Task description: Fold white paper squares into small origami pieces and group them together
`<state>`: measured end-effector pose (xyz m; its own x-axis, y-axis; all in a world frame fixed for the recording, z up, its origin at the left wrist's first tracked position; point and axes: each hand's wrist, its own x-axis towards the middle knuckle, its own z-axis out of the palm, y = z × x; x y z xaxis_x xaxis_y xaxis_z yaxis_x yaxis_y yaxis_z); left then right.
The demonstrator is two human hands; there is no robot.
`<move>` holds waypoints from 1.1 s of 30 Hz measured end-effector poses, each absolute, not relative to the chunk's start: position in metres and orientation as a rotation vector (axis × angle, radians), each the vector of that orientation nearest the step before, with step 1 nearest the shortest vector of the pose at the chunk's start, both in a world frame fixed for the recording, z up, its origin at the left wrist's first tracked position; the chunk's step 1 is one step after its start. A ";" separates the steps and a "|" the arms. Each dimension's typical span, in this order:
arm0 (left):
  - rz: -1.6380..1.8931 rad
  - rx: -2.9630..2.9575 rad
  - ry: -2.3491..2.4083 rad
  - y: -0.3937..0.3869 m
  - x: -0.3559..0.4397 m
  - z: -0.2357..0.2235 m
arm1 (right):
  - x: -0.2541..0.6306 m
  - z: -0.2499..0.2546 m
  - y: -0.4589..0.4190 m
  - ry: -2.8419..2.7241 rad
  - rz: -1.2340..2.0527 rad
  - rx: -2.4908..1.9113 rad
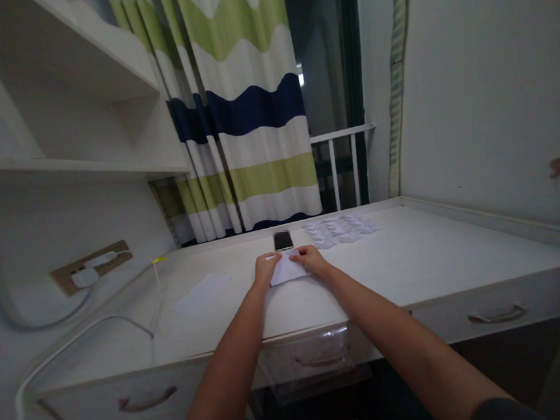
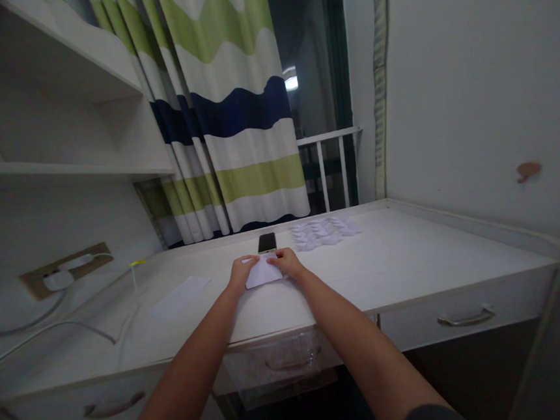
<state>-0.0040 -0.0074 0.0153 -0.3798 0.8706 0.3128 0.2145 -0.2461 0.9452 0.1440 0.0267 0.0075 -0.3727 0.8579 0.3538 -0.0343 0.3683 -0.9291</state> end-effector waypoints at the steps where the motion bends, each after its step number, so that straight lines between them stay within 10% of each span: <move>1: 1.671 1.307 1.494 -0.007 -0.004 0.015 | 0.143 0.007 0.027 -1.695 1.095 -0.760; 9: 1.702 1.197 1.423 -0.005 -0.004 0.012 | 0.139 0.016 0.015 -1.940 0.404 -0.820; 33: 1.759 1.052 1.300 -0.009 -0.004 0.018 | 0.137 0.027 -0.010 -2.354 -0.105 -0.917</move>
